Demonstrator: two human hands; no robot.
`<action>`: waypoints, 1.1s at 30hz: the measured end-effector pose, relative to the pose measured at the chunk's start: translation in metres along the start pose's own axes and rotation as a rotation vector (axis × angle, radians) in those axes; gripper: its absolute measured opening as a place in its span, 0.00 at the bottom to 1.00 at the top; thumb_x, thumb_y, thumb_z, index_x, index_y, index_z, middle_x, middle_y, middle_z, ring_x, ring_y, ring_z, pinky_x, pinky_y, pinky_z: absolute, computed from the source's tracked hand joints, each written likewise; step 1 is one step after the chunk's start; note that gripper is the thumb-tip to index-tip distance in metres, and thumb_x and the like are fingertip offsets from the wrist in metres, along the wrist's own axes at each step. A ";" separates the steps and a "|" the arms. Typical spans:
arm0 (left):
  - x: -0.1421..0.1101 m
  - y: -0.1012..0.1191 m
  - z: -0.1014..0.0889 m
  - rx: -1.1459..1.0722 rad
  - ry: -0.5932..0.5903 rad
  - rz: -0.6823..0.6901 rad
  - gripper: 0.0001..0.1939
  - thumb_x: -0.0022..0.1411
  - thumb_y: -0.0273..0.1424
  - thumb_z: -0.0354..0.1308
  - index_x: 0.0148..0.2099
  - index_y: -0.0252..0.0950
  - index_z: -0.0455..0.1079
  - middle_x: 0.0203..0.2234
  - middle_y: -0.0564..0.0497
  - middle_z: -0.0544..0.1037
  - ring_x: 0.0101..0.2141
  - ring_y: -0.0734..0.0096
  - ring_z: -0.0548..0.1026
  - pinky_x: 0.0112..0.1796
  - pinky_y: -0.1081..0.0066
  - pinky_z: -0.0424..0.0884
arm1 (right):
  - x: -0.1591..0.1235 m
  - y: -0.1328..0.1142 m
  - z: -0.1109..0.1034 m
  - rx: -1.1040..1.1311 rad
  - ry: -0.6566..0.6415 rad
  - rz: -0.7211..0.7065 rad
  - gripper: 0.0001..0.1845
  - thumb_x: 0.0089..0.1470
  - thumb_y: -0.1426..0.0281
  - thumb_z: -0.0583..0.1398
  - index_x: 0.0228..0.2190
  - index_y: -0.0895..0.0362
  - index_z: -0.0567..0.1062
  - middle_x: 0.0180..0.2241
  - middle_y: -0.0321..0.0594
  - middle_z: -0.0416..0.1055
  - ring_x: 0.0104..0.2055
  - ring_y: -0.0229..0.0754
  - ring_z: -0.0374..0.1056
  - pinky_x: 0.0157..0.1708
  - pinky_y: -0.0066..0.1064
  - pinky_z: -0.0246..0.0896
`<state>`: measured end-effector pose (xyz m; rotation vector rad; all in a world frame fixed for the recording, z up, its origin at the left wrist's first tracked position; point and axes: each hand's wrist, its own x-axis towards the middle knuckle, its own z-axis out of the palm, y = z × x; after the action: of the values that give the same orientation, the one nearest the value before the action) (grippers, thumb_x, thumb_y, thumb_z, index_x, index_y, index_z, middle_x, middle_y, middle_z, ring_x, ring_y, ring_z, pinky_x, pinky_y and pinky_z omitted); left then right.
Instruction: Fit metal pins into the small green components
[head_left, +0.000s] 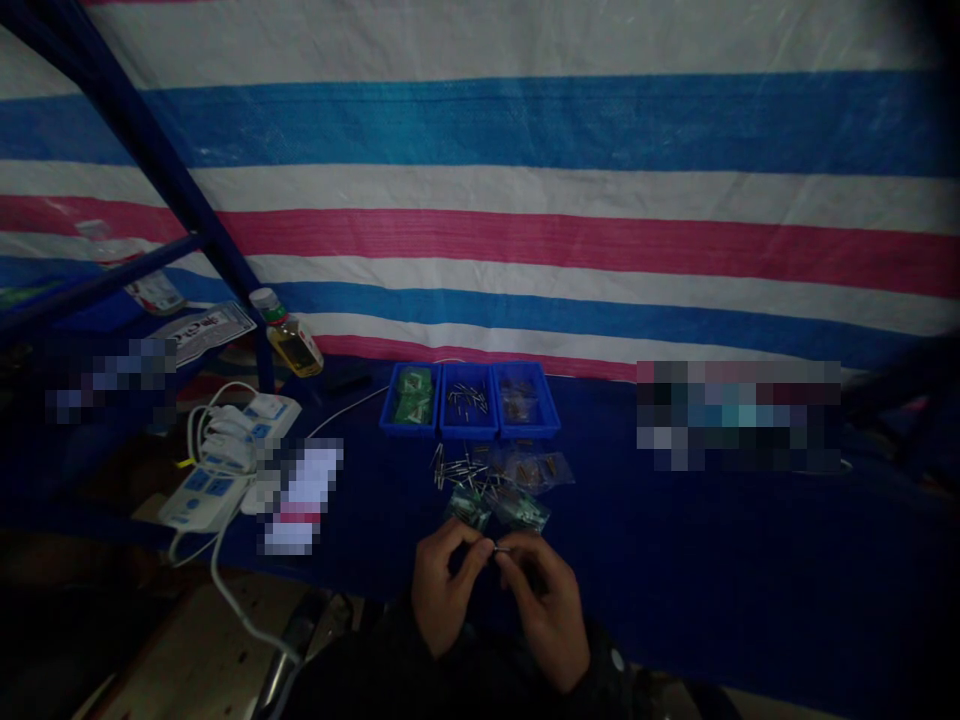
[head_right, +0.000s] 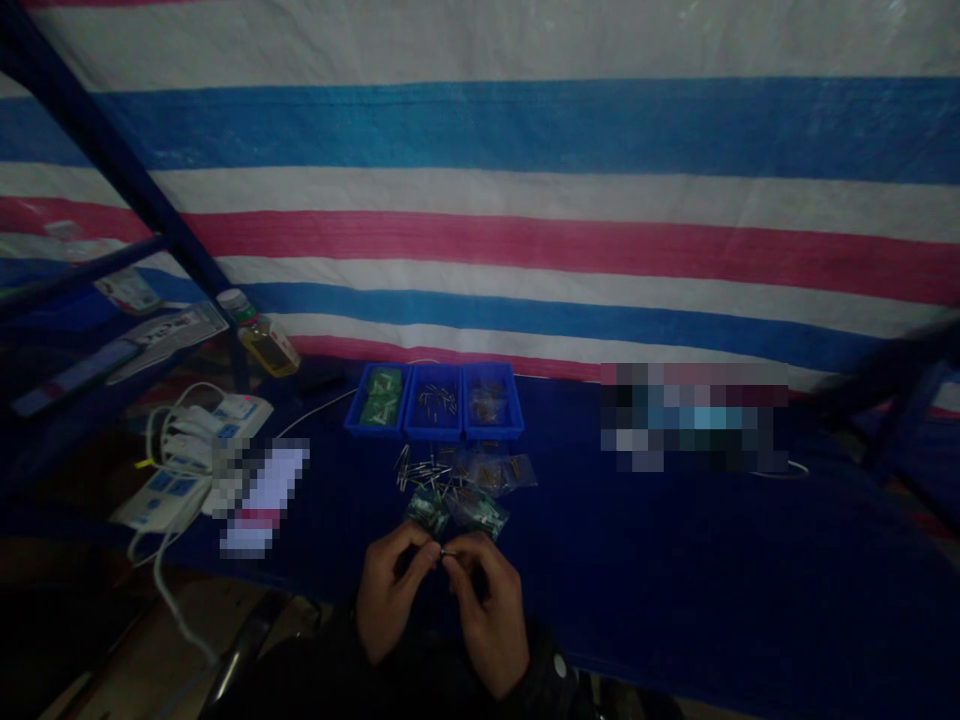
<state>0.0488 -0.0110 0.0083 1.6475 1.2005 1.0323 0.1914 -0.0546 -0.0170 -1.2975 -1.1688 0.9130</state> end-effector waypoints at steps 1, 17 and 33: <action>0.000 0.001 0.000 0.001 -0.003 0.004 0.14 0.67 0.33 0.59 0.28 0.35 0.72 0.25 0.51 0.76 0.30 0.69 0.74 0.34 0.73 0.66 | 0.000 -0.001 0.000 -0.006 -0.014 -0.004 0.08 0.64 0.64 0.60 0.35 0.55 0.75 0.27 0.34 0.69 0.28 0.38 0.65 0.31 0.29 0.61; 0.001 0.000 -0.001 -0.026 -0.003 -0.020 0.17 0.69 0.35 0.56 0.27 0.35 0.69 0.24 0.52 0.74 0.28 0.70 0.72 0.34 0.73 0.65 | 0.002 -0.004 0.001 0.002 -0.027 0.003 0.08 0.65 0.63 0.59 0.37 0.55 0.74 0.26 0.33 0.68 0.27 0.39 0.66 0.31 0.29 0.60; 0.000 0.000 -0.001 -0.055 0.030 -0.034 0.18 0.70 0.36 0.56 0.26 0.35 0.69 0.23 0.53 0.73 0.26 0.71 0.72 0.32 0.74 0.65 | 0.006 -0.005 0.000 0.001 -0.044 0.030 0.18 0.68 0.60 0.55 0.28 0.55 0.71 0.24 0.33 0.65 0.27 0.37 0.62 0.30 0.28 0.57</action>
<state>0.0478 -0.0110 0.0089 1.5693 1.2054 1.0627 0.1920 -0.0497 -0.0114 -1.3026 -1.1863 0.9681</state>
